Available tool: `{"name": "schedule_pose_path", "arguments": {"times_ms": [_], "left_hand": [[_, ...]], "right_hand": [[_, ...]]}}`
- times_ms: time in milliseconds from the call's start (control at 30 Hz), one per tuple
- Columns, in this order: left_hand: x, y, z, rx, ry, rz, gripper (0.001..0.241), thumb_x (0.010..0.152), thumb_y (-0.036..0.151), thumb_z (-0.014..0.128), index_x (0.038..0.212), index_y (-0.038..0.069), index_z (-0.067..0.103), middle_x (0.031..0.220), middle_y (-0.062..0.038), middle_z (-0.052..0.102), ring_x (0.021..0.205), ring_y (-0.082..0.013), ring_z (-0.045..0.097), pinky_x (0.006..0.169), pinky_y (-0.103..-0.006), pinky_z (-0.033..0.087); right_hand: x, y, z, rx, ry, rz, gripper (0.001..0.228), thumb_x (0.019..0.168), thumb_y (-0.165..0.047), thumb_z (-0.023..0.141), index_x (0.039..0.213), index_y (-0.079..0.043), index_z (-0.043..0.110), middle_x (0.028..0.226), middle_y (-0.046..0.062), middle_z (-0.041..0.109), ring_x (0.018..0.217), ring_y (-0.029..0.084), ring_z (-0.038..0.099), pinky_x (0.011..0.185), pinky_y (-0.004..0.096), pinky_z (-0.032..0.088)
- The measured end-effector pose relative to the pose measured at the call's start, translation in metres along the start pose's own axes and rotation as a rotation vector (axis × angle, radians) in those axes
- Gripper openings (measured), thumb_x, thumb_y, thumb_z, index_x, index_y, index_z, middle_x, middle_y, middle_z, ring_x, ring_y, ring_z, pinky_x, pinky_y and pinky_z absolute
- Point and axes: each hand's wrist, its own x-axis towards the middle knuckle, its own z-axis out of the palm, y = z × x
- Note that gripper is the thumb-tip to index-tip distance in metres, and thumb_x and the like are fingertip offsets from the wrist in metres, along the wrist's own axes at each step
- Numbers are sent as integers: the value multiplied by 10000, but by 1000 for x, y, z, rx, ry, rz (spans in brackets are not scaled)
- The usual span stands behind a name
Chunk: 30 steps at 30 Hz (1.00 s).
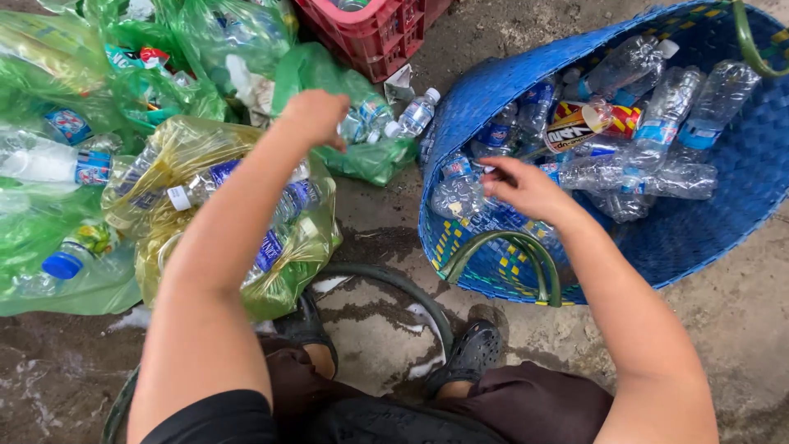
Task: Sorting used plastic water and soda bottles from various bags into a blue basket and red crates.
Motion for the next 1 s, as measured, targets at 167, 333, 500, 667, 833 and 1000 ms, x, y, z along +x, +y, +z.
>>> {"name": "schedule_pose_path", "arguments": {"times_ms": [167, 333, 500, 667, 833, 1000], "left_hand": [[-110, 34, -119, -548, 409, 274, 370, 852, 227, 903, 1039, 56, 632, 901, -106, 678, 731, -209, 666, 631, -371, 542], [-147, 119, -145, -538, 880, 703, 341, 1006, 148, 867, 1141, 34, 576, 1082, -104, 625, 948, -224, 657, 786, -327, 549], [-60, 189, -82, -396, 1182, 765, 127, 1066, 166, 671, 1072, 73, 586, 976, -81, 659, 743, -306, 630, 658, -447, 504], [13, 244, -31, -1067, 892, 632, 140, 1148, 156, 493, 1067, 65, 561, 912, -108, 628, 767, -362, 626, 709, -472, 523], [-1, 264, -61, -1306, 916, 537, 162, 1137, 174, 462, 1033, 74, 537, 846, -95, 618, 743, -329, 666, 701, -438, 540], [8, 254, -54, -789, 1211, 617, 257, 1157, 279, 405, 1054, 78, 527, 848, -88, 621, 718, -288, 635, 667, -417, 482]], "right_hand": [[-17, -57, -17, 469, 74, -43, 627, 1023, -405, 613, 1546, -99, 454, 1236, 156, 689, 1047, 266, 715, 855, 391, 590], [-48, -124, -32, 920, -60, -178, 1072, 836, -835, 492, 1642, -191, 203, 1313, 227, 638, 936, 371, 719, 662, 475, 622], [-97, -92, -92, 1320, 174, -314, 810, 971, -635, 554, 1343, 85, 531, 1128, 278, 693, 738, 375, 692, 531, 424, 554], [-161, -5, -124, 612, 619, -425, 537, 1067, -392, 699, 1209, 83, 491, 1113, 215, 574, 957, 280, 569, 895, 365, 497], [-155, -124, -87, 783, 495, -415, 866, 859, -587, 782, 1437, 15, 551, 1260, 175, 687, 1105, 240, 714, 1051, 371, 619], [-149, -102, -85, 797, 614, -182, 648, 863, -425, 872, 1296, -67, 548, 1101, 159, 607, 831, 294, 594, 622, 356, 455]]}}
